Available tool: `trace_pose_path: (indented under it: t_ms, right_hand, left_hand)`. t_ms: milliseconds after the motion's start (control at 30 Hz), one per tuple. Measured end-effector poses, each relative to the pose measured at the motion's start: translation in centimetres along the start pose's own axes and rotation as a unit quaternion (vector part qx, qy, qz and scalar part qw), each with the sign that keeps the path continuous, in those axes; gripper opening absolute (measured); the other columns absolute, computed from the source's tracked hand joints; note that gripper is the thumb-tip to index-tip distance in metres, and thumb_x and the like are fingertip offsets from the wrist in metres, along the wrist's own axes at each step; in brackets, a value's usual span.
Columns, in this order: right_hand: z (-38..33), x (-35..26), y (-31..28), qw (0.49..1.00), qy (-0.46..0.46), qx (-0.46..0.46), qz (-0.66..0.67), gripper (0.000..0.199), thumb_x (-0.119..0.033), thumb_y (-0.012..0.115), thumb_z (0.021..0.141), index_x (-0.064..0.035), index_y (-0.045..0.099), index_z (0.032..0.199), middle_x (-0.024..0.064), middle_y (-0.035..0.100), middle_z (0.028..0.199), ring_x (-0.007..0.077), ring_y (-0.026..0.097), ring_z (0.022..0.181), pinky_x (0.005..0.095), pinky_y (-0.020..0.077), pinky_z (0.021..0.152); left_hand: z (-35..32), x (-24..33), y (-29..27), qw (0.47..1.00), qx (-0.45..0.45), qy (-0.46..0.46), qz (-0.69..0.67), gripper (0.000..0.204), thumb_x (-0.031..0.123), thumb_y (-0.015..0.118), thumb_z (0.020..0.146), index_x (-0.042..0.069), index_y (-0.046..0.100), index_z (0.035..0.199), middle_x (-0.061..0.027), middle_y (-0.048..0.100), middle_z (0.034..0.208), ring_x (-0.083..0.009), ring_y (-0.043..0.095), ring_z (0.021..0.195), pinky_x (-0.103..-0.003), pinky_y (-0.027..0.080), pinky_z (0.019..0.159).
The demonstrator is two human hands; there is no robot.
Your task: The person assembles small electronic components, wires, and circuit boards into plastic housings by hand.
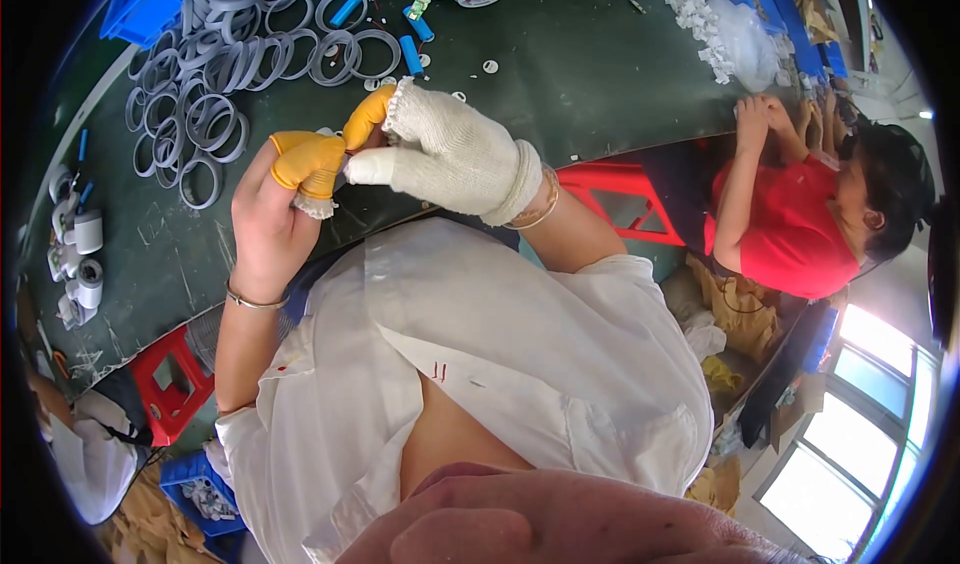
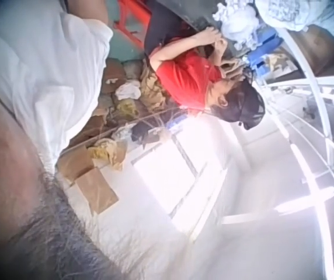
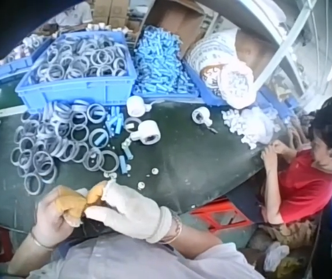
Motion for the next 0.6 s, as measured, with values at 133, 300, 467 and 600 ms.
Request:
trace_pose_path:
  t_ms: [133, 300, 467, 600]
  right_hand:
    - [-0.1, -0.3, 0.5, 0.967, -0.109, 0.086, -0.216, 0.021, -0.022, 0.069, 0.083, -0.0050, 0.064, 0.094, 0.0094, 0.063, 0.080, 0.0238, 0.060, 0.073, 0.0346, 0.0471, 0.064]
    - [-0.1, 0.1, 0.9, 0.907, -0.182, 0.177, -0.336, 0.019, -0.026, 0.071, 0.078, -0.0100, 0.064, 0.083, 0.0057, 0.058, 0.076, 0.0271, 0.058, 0.071, 0.0375, 0.0479, 0.062]
    - [0.1, -1.1, 0.5, 0.916, -0.185, 0.151, -0.322, 0.016, -0.022, 0.071, 0.080, -0.0075, 0.066, 0.087, 0.0093, 0.060, 0.077, 0.0292, 0.056, 0.070, 0.0390, 0.0457, 0.062]
    - [0.4, -1.8, 0.4, 0.914, -0.235, 0.115, -0.310, 0.016, -0.020, 0.071, 0.078, -0.0075, 0.064, 0.084, 0.0086, 0.057, 0.073, 0.0297, 0.055, 0.068, 0.0386, 0.0447, 0.059]
  left_hand:
    - [0.0, 0.0, -0.2, 1.000, 0.010, -0.026, 0.011, 0.024, -0.005, 0.066, 0.078, 0.002, 0.063, 0.101, -0.0123, 0.064, 0.096, -0.0258, 0.064, 0.081, -0.029, 0.051, 0.071]
    - [-0.7, -0.8, 0.1, 0.989, 0.011, -0.124, -0.085, 0.022, -0.002, 0.062, 0.087, 0.002, 0.061, 0.109, -0.0088, 0.065, 0.102, -0.0165, 0.064, 0.088, -0.027, 0.050, 0.078]
    - [-1.4, -1.8, -0.1, 0.901, 0.033, -0.298, -0.313, 0.035, 0.002, 0.059, 0.092, 0.003, 0.054, 0.126, -0.0064, 0.065, 0.107, -0.0116, 0.062, 0.094, -0.024, 0.048, 0.083]
    - [-2.0, -2.0, -0.6, 0.895, 0.040, -0.328, -0.300, 0.029, 0.003, 0.064, 0.089, 0.002, 0.060, 0.118, -0.0051, 0.067, 0.101, -0.0103, 0.062, 0.092, -0.023, 0.048, 0.081]
Point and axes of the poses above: each hand's wrist, its own z-axis towards the middle knuckle, its own y-axis out of the palm, x = y × z, the point moved 4 cm from there along z, towards the middle knuckle
